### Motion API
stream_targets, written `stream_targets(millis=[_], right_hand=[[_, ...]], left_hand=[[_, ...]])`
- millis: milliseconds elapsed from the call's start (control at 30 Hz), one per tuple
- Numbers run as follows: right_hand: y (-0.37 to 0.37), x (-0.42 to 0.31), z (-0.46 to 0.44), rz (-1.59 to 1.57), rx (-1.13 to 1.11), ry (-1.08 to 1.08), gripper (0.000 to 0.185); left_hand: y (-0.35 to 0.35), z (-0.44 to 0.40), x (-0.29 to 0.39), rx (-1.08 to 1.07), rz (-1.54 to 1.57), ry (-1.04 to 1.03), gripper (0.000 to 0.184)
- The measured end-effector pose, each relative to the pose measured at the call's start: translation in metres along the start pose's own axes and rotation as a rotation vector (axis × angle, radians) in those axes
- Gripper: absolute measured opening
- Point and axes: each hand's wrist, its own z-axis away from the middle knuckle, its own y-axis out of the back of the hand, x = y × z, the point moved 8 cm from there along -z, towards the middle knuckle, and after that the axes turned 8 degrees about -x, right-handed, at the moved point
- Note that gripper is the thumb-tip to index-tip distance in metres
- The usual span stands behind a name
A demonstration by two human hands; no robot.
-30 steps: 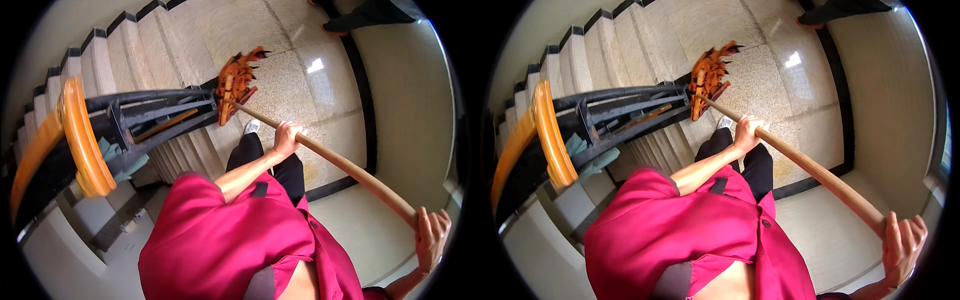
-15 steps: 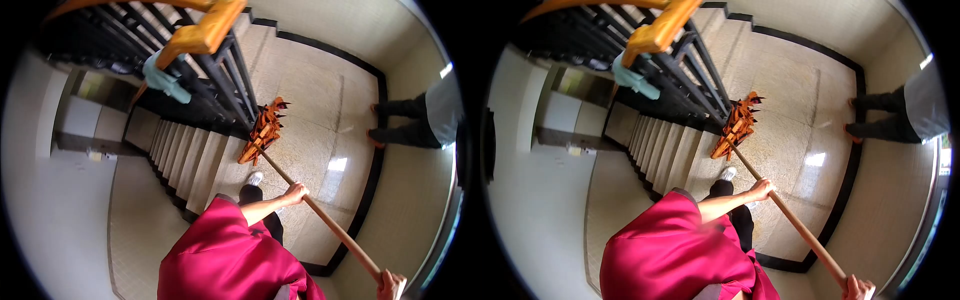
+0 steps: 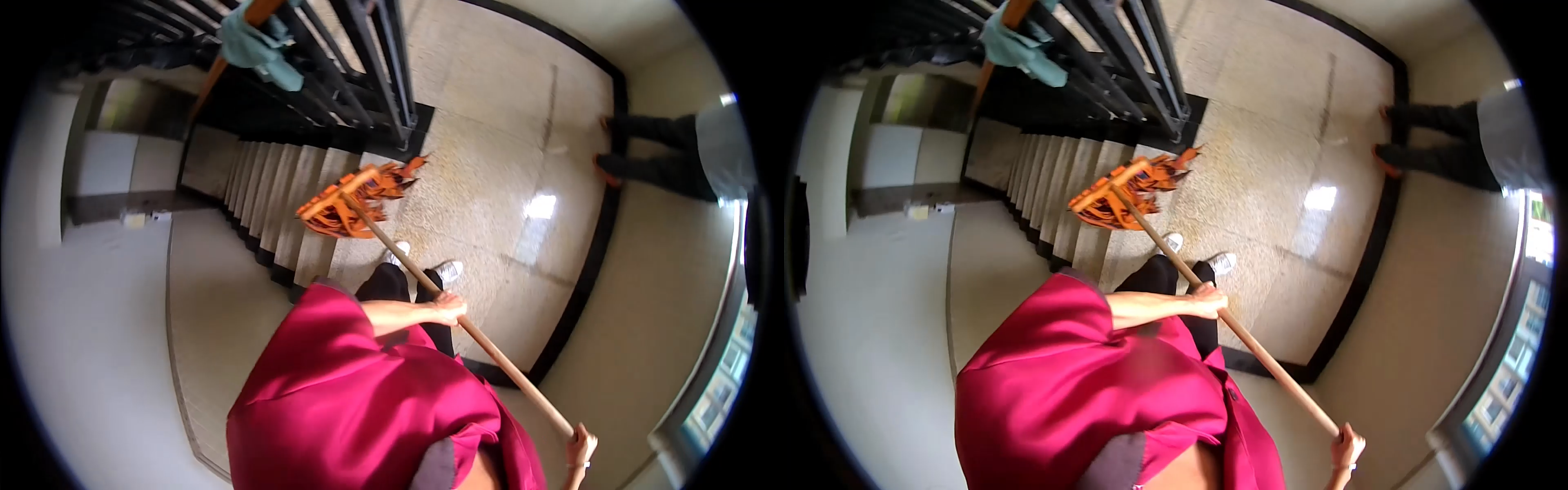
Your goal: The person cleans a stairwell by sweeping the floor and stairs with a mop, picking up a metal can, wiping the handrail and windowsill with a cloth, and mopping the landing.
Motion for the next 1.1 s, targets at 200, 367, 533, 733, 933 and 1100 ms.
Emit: stream_targets(millis=[200,367,533,733,933,1100], right_hand=[[-0.036,0.002,0.046,0.031,0.072,-0.101,0.011],[-0.024,0.008,0.117,0.123,-0.039,-0.171,0.010],[-0.035,-0.014,0.150,0.092,-0.464,-0.339,0.031],[-0.090,-0.123,0.088,-0.264,-0.405,-0.371,0.015],[-0.139,-0.241,0.017,-0.446,-0.390,-0.347,0.012],[-0.113,-0.274,0.002,-0.549,-0.415,-0.264,0.010]], left_hand=[[0.004,0.022,0.017,0.046,-0.038,-0.055,0.018],[-0.024,0.018,0.062,0.080,0.003,-0.151,0.010],[-0.061,0.002,0.052,0.042,0.024,-0.230,0.008],[-0.065,0.013,-0.060,-0.101,-0.116,-0.198,0.015],[0.014,0.057,-0.197,-0.159,-0.310,0.091,0.010],[0.032,0.072,-0.214,-0.148,-0.311,0.117,0.010]])
